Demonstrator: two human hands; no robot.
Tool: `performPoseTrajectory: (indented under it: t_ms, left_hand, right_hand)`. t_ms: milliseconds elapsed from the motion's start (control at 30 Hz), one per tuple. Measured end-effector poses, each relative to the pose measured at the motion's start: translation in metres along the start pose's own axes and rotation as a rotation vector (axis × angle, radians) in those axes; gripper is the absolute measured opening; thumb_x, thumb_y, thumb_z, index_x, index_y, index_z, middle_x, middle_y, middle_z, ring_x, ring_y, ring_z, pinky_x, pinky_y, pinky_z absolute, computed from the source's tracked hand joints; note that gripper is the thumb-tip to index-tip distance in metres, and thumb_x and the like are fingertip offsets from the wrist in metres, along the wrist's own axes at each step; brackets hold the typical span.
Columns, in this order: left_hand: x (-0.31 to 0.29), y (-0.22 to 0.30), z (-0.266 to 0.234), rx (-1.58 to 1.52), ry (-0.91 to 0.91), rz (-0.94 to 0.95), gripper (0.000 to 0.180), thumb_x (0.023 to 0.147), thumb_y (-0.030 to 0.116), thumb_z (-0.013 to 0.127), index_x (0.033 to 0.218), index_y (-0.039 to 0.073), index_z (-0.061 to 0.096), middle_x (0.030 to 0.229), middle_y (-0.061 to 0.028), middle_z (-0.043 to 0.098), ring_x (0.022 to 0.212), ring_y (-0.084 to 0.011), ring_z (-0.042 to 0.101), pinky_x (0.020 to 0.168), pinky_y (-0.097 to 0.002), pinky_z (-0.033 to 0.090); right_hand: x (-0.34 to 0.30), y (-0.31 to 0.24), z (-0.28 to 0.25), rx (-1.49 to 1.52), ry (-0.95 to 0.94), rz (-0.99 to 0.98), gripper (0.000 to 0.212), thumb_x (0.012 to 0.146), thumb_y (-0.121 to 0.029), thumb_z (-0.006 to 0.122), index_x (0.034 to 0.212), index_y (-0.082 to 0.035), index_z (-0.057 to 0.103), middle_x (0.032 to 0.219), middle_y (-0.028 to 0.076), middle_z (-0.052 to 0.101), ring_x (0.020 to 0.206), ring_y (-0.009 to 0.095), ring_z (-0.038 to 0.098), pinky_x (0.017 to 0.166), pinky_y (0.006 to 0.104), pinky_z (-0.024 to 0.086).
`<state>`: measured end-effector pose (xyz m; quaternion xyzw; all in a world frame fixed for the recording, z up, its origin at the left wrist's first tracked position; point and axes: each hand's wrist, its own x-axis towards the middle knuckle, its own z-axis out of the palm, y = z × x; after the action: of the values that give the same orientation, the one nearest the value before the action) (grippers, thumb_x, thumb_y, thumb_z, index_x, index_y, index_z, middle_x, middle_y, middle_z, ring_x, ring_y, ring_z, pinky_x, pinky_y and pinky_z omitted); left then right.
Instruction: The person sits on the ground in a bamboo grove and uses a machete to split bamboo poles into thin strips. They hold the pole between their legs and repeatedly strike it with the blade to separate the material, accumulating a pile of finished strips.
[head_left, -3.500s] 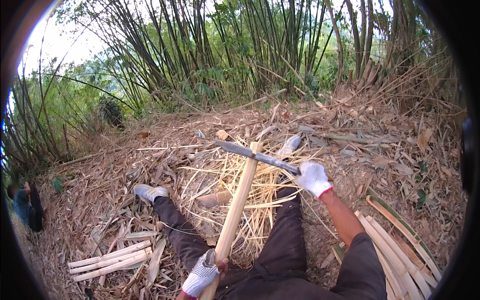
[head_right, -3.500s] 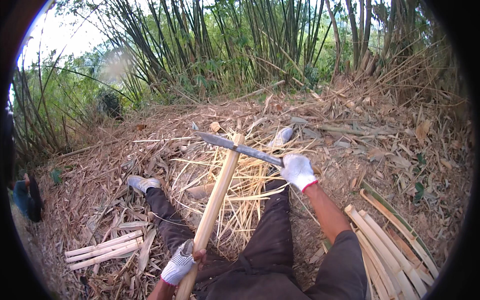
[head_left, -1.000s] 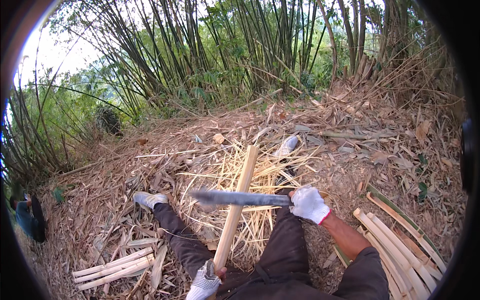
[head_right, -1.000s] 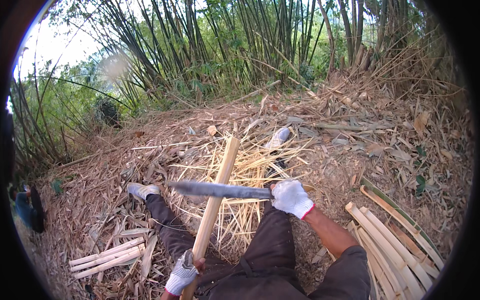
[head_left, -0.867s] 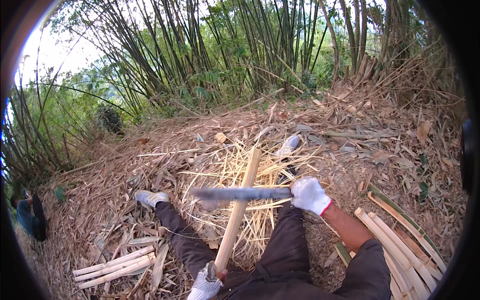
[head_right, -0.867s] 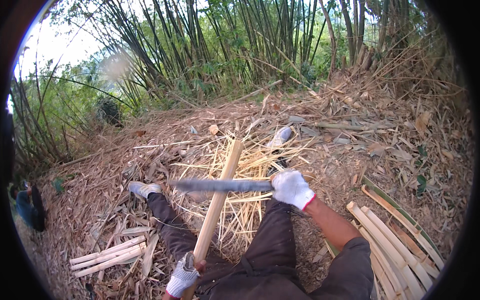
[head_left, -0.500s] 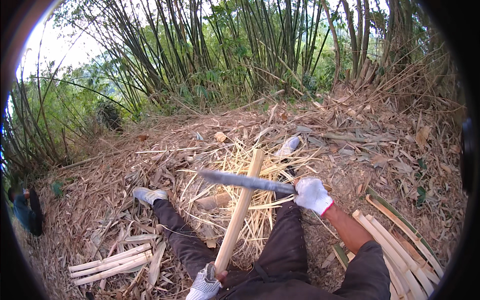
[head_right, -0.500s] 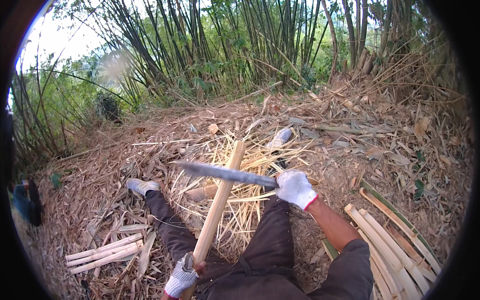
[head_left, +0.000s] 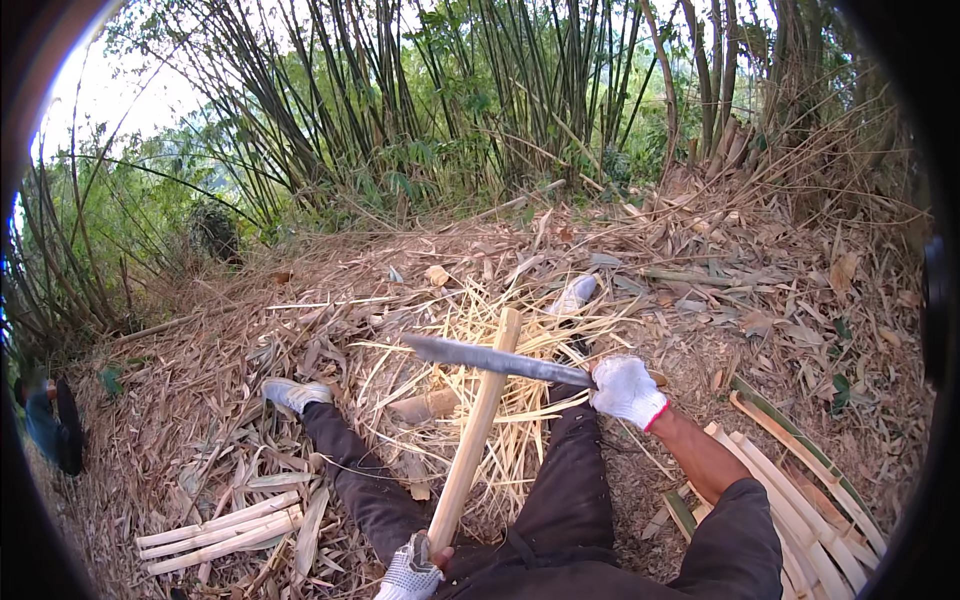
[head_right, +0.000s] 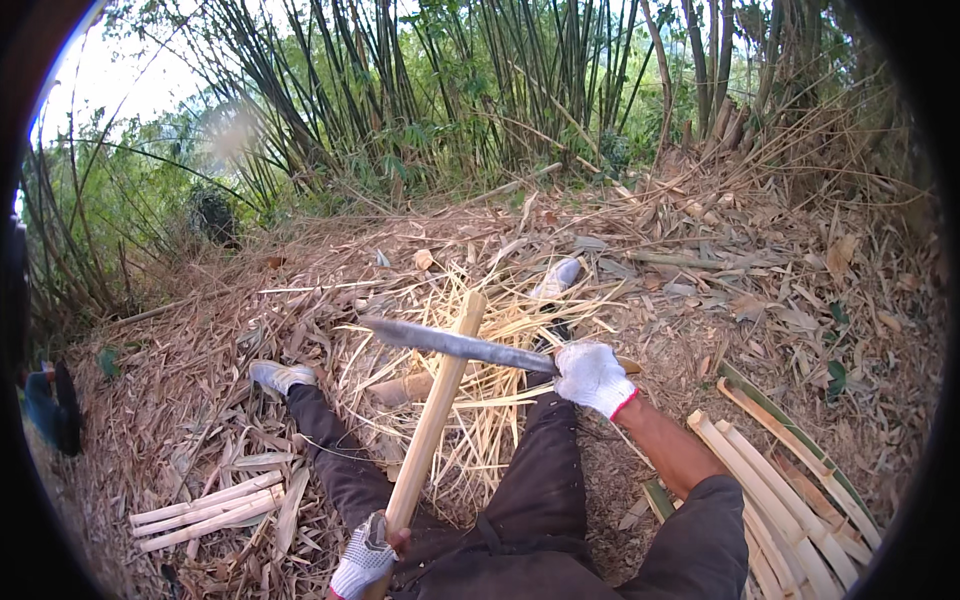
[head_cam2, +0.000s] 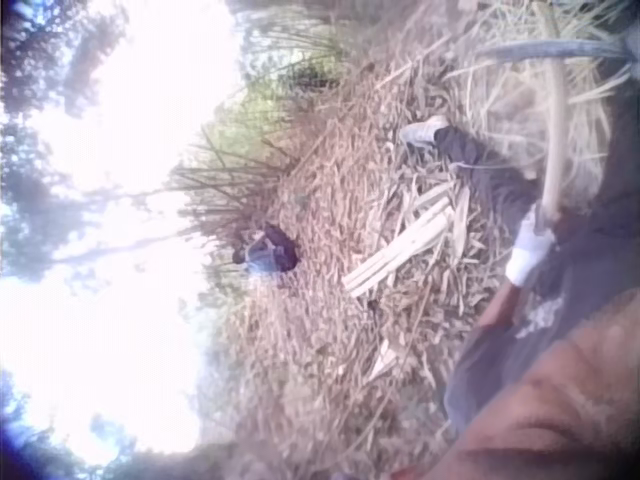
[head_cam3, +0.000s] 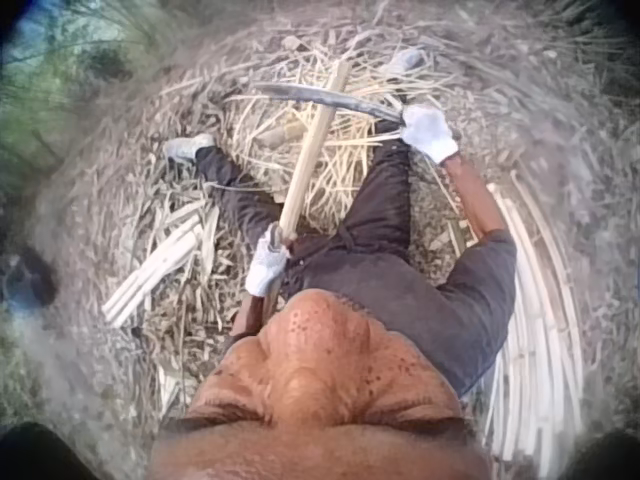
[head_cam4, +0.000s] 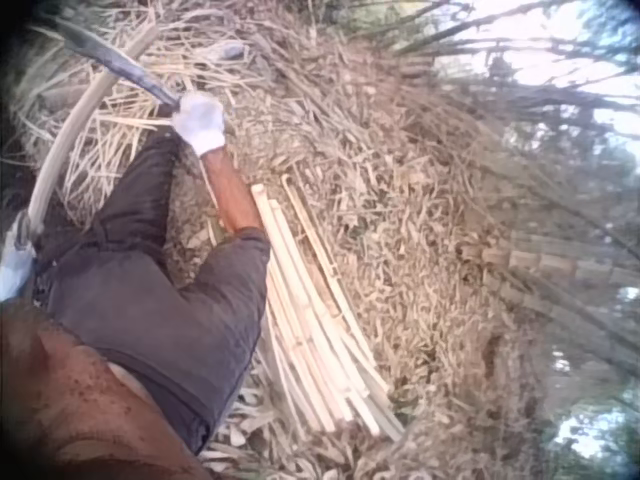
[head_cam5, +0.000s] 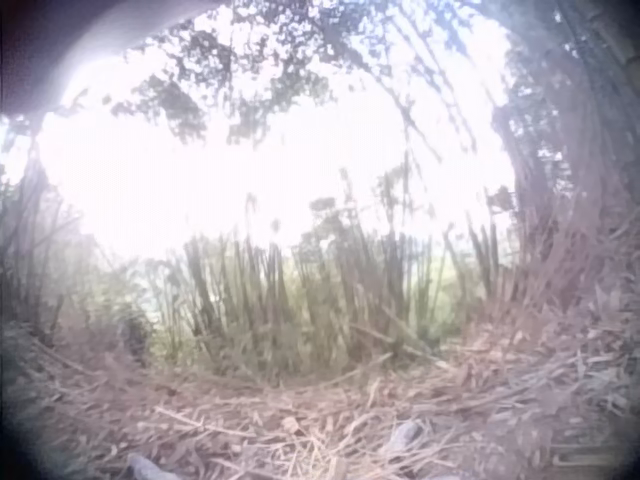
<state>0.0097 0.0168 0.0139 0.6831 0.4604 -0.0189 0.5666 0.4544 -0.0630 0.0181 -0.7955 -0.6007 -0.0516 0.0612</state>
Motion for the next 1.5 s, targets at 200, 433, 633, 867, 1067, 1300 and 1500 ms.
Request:
performPoseTrajectory:
  t_ms: [200,433,633,867,1067,1300,1500]
  left_hand:
    - [0.008,-0.016,0.007,-0.091,-0.011,-0.004,0.031,0.094,0.025,0.067,0.101,-0.003,0.055,0.066,-0.0072,0.063,0.058,-0.0155,0.064,0.051,-0.0303,0.05]
    - [-0.002,-0.014,0.001,-0.005,0.034,0.022,0.033,0.094,0.027,0.068,0.103,-0.003,0.056,0.066,-0.0056,0.062,0.058,-0.0144,0.062,0.054,-0.0307,0.05]
    - [-0.006,-0.021,0.0,-0.122,0.037,0.031,0.033,0.095,0.029,0.067,0.104,-0.001,0.055,0.069,-0.005,0.062,0.058,-0.0135,0.061,0.052,-0.0286,0.048]
    - [-0.008,0.032,-0.008,-0.576,-0.168,-0.053,0.031,0.094,0.03,0.068,0.101,0.004,0.052,0.072,-0.0057,0.059,0.059,-0.0144,0.055,0.054,-0.0286,0.047]
    - [-0.01,0.025,-0.018,-0.791,-0.251,-0.074,0.036,0.091,0.034,0.07,0.102,0.005,0.051,0.071,-0.0049,0.056,0.059,-0.0152,0.054,0.054,-0.0283,0.046]
    - [-0.031,0.038,-0.022,-0.617,-0.152,-0.03,0.033,0.091,0.03,0.069,0.104,0.006,0.052,0.071,-0.0036,0.055,0.058,-0.0134,0.053,0.052,-0.0276,0.045]
    - [-0.01,0.03,-0.015,-0.757,-0.289,-0.118,0.039,0.09,0.036,0.071,0.102,0.005,0.051,0.071,-0.0057,0.054,0.059,-0.0154,0.052,0.053,-0.0292,0.045]
  right_hand:
    - [0.002,0.015,0.013,-0.009,0.034,0.147,0.02,0.07,-0.023,0.066,0.084,-0.008,0.066,0.078,0.015,0.07,0.075,0.034,0.069,0.07,0.0455,0.056]
    - [0.021,0.023,0.004,0.048,0.062,0.38,0.02,0.075,-0.023,0.064,0.08,-0.004,0.069,0.084,0.021,0.07,0.083,0.037,0.07,0.077,0.0466,0.055]
    - [-0.003,0.037,0.017,0.166,0.163,0.548,0.02,0.075,-0.02,0.065,0.079,-0.001,0.065,0.082,0.027,0.067,0.08,0.045,0.066,0.073,0.0512,0.054]
    - [-0.025,-0.029,0.009,0.08,0.112,0.098,0.02,0.074,-0.026,0.066,0.081,-0.007,0.063,0.074,0.013,0.067,0.07,0.031,0.067,0.068,0.0425,0.055]
    - [-0.01,-0.036,0.012,-0.026,0.146,-0.178,0.019,0.066,-0.027,0.066,0.075,-0.011,0.063,0.07,0.009,0.067,0.068,0.027,0.068,0.065,0.0401,0.054]
    - [0.025,0.014,0.006,0.236,0.24,0.539,0.021,0.075,-0.019,0.065,0.084,-0.001,0.067,0.08,0.024,0.067,0.078,0.044,0.067,0.071,0.0502,0.054]
    - [-0.012,-0.035,0.014,-0.012,0.125,0.041,0.021,0.068,-0.025,0.069,0.079,-0.007,0.065,0.07,0.013,0.065,0.071,0.033,0.067,0.068,0.0434,0.054]
